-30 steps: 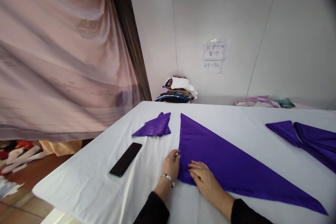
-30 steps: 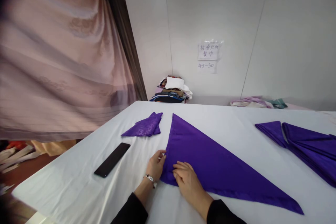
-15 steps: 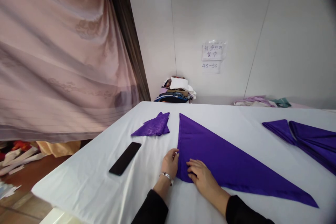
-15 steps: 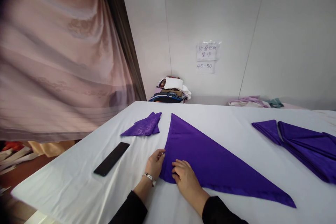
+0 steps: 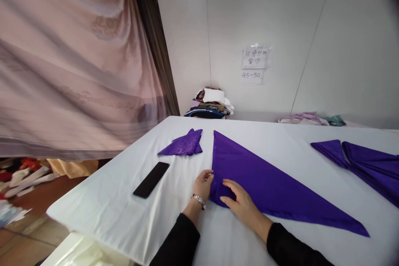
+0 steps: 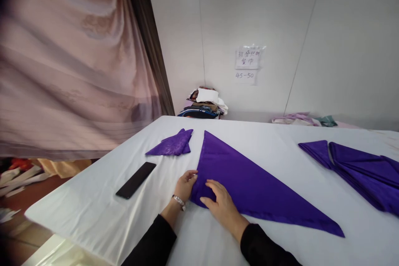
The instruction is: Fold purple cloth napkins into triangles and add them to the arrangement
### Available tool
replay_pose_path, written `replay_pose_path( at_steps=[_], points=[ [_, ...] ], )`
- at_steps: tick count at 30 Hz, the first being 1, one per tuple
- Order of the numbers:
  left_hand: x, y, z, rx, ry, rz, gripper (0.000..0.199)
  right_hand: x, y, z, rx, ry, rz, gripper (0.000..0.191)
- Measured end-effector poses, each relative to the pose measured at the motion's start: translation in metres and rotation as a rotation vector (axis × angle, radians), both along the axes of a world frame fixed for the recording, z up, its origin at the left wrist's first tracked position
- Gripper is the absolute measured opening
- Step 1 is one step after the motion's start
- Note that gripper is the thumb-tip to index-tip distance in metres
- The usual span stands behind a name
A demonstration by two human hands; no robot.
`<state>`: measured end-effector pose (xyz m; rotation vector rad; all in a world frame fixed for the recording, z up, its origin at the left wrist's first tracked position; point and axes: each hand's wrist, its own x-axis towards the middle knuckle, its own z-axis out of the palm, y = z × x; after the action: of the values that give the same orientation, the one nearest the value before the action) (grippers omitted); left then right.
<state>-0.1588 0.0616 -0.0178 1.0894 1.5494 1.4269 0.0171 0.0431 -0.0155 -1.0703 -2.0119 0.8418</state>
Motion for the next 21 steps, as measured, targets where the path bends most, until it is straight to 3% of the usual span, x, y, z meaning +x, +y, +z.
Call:
replay_pose_path(
  at_steps=[2, 5, 13, 21],
  points=[
    [0.0019, 0.0007, -0.0006, -0.01, -0.094, -0.03, 0.031, -0.0001, -0.0017, -0.0028, 0.038, -0.083, 0.03, 0.062],
    [0.0041, -0.0002, 0.0001, -0.018, -0.198, -0.061, 0.04, -0.0016, -0.0028, -0.0074, 0.093, -0.188, 0.072, 0.075],
    [0.0054, -0.0017, 0.0037, -0.011, -0.262, -0.058, 0.037, -0.0021, 0.0018, -0.0103, 0.109, -0.131, 0.065, 0.05],
    [0.0029, -0.0031, 0.0054, -0.014, -0.28, -0.069, 0.038, 0.0001, 0.0036, -0.0024, -0.029, -0.036, 0.044, 0.05]
  ],
)
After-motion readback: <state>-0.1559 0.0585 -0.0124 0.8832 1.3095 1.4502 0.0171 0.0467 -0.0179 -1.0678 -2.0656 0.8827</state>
